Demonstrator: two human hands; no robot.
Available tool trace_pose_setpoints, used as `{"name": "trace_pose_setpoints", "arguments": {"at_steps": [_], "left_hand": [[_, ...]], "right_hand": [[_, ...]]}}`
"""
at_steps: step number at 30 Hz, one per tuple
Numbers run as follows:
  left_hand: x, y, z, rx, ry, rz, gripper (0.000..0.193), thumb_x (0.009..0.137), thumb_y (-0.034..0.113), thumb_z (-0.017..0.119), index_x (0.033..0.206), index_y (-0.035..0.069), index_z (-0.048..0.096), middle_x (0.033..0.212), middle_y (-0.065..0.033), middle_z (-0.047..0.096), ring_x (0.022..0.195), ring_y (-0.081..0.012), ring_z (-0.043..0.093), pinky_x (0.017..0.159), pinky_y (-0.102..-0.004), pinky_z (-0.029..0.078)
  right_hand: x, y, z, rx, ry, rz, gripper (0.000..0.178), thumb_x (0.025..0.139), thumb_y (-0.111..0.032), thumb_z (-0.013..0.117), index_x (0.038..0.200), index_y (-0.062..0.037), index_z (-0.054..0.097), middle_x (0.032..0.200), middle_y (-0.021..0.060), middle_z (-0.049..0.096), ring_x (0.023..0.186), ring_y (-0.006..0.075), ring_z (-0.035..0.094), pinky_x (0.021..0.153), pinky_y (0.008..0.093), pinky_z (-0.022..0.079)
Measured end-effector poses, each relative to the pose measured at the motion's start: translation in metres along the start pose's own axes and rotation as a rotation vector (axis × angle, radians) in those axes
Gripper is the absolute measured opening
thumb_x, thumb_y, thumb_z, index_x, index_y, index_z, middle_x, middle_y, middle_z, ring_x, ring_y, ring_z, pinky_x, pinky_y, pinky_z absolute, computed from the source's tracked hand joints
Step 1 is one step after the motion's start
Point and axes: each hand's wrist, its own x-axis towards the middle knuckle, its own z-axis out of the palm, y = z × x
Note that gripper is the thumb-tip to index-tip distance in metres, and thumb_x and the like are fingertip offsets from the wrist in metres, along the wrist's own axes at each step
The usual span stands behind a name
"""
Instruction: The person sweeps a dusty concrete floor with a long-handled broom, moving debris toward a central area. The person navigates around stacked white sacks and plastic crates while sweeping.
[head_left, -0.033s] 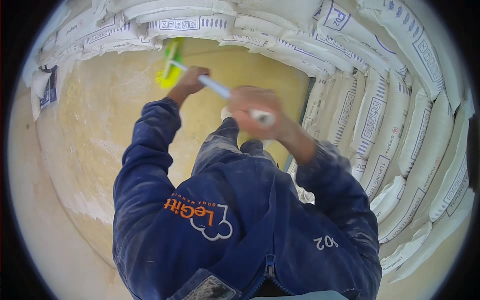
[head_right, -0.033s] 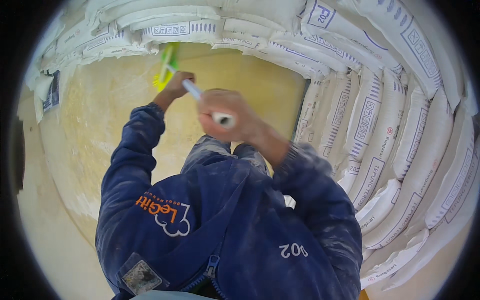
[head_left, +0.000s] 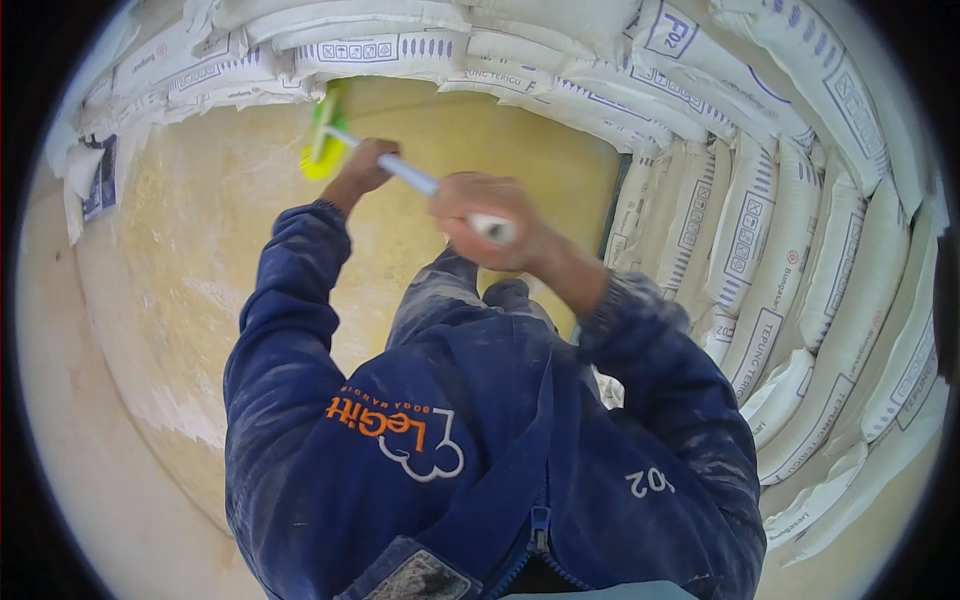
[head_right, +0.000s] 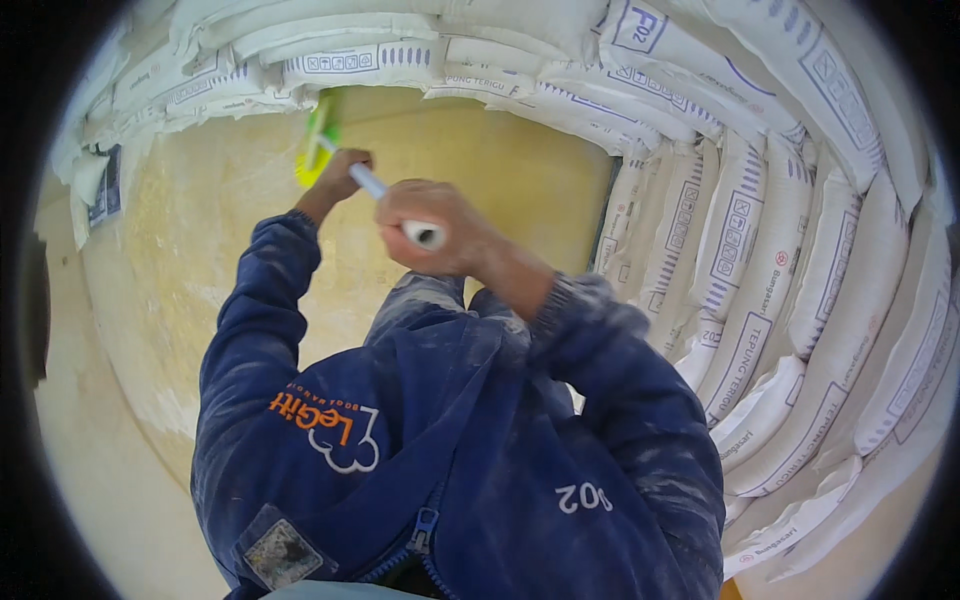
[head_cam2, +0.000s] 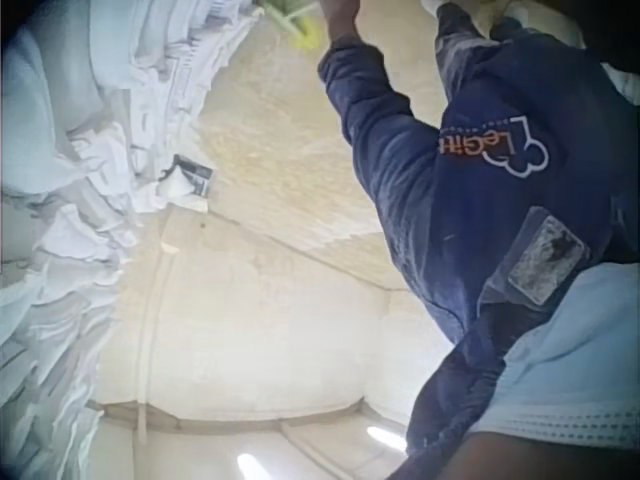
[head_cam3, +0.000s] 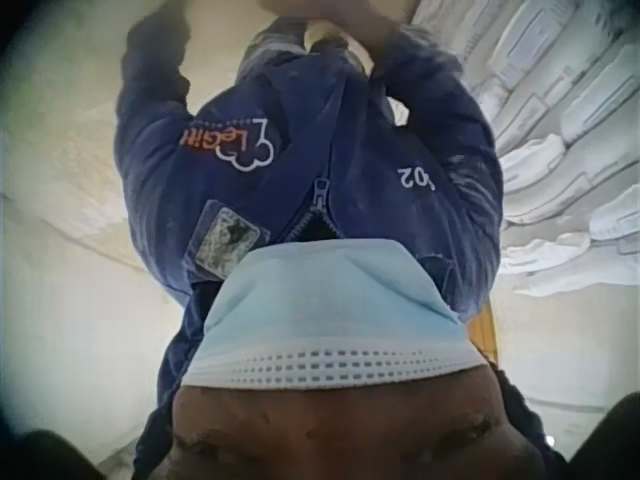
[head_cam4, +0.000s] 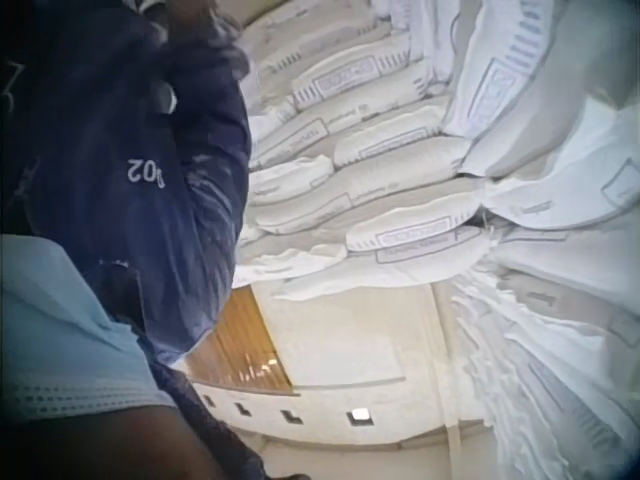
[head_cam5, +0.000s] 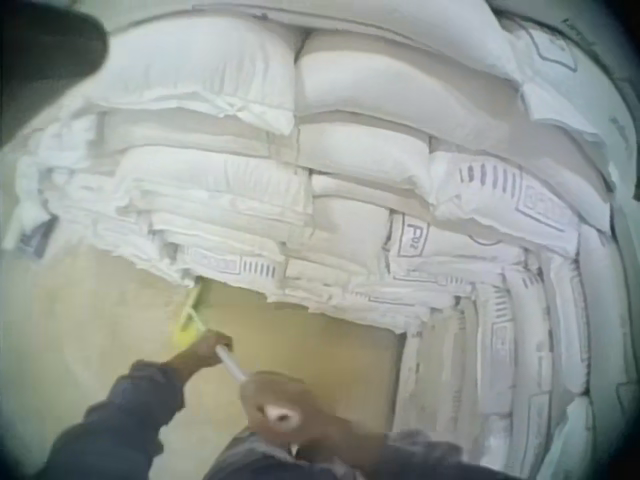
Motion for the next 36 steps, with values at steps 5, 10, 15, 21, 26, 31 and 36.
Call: {"name": "trace_pose_setpoints", "arguments": {"at_steps": [5,10,15,21,26,31,36], "left_hand": [[-0.066,-0.026,-0.019,0.037,0.086,-0.193,0.002,0.074,0.009,0.064,0.074,0.008,0.063,0.070,-0.0166,0.063,0.072,-0.0376,0.064,0.064,-0.0432,0.050],[-0.015,0.081,0.016,-0.115,0.197,-0.105,0.006,0.075,0.009,0.065,0.081,0.009,0.064,0.073,-0.0160,0.065,0.074,-0.0374,0.065,0.065,-0.0431,0.050],[0.072,0.189,0.090,-0.381,0.123,0.232,0.009,0.073,0.009,0.066,0.082,0.009,0.064,0.076,-0.0150,0.066,0.075,-0.0377,0.064,0.067,-0.0452,0.050],[0.130,0.295,0.181,-0.345,-0.239,0.607,0.008,0.072,0.010,0.068,0.076,0.009,0.061,0.072,-0.0130,0.064,0.073,-0.0367,0.063,0.064,-0.0455,0.049],[0.144,0.385,0.251,-0.292,-0.492,0.765,0.010,0.071,0.011,0.069,0.076,0.009,0.061,0.071,-0.0130,0.064,0.072,-0.0366,0.063,0.063,-0.0451,0.049],[0.138,0.441,0.330,-0.214,-0.816,0.909,0.015,0.076,0.022,0.068,0.084,0.010,0.066,0.081,-0.0165,0.067,0.080,-0.0390,0.065,0.071,-0.0465,0.051],[0.064,0.501,0.373,-0.203,-1.066,1.098,0.015,0.081,0.025,0.062,0.081,0.010,0.065,0.080,-0.0164,0.067,0.081,-0.0389,0.064,0.071,-0.0466,0.051]], "right_hand": [[-0.012,0.032,0.037,0.213,0.189,0.081,0.010,0.088,-0.003,0.059,0.080,0.0020,0.062,0.081,0.0107,0.065,0.084,0.0236,0.065,0.078,0.0372,0.052],[-0.026,-0.051,-0.051,0.101,0.178,0.048,0.011,0.086,-0.006,0.060,0.078,0.0017,0.063,0.077,0.0099,0.065,0.068,0.0176,0.061,0.065,0.0290,0.049],[-0.081,-0.129,-0.087,-0.164,0.341,0.060,0.019,0.086,-0.007,0.059,0.069,0.0020,0.058,0.064,0.0084,0.058,0.059,0.0208,0.057,0.072,0.0361,0.051],[-0.186,-0.176,-0.110,-0.186,0.756,0.149,0.029,0.087,-0.015,0.060,0.061,-0.0022,0.054,0.058,0.0064,0.054,0.058,0.0208,0.055,0.077,0.0442,0.050],[-0.287,-0.192,-0.109,-0.246,1.095,0.159,0.030,0.087,-0.016,0.060,0.061,-0.0019,0.053,0.059,0.0070,0.055,0.059,0.0207,0.055,0.076,0.0435,0.050],[-0.351,-0.198,-0.083,-0.339,1.346,0.161,0.031,0.086,-0.016,0.059,0.059,-0.0017,0.052,0.057,0.0073,0.053,0.058,0.0208,0.054,0.073,0.0429,0.050],[-0.395,-0.245,-0.035,-0.370,1.642,0.252,0.038,0.087,-0.021,0.058,0.056,-0.0033,0.048,0.054,0.0075,0.052,0.053,0.0204,0.051,0.066,0.0405,0.047]]}}
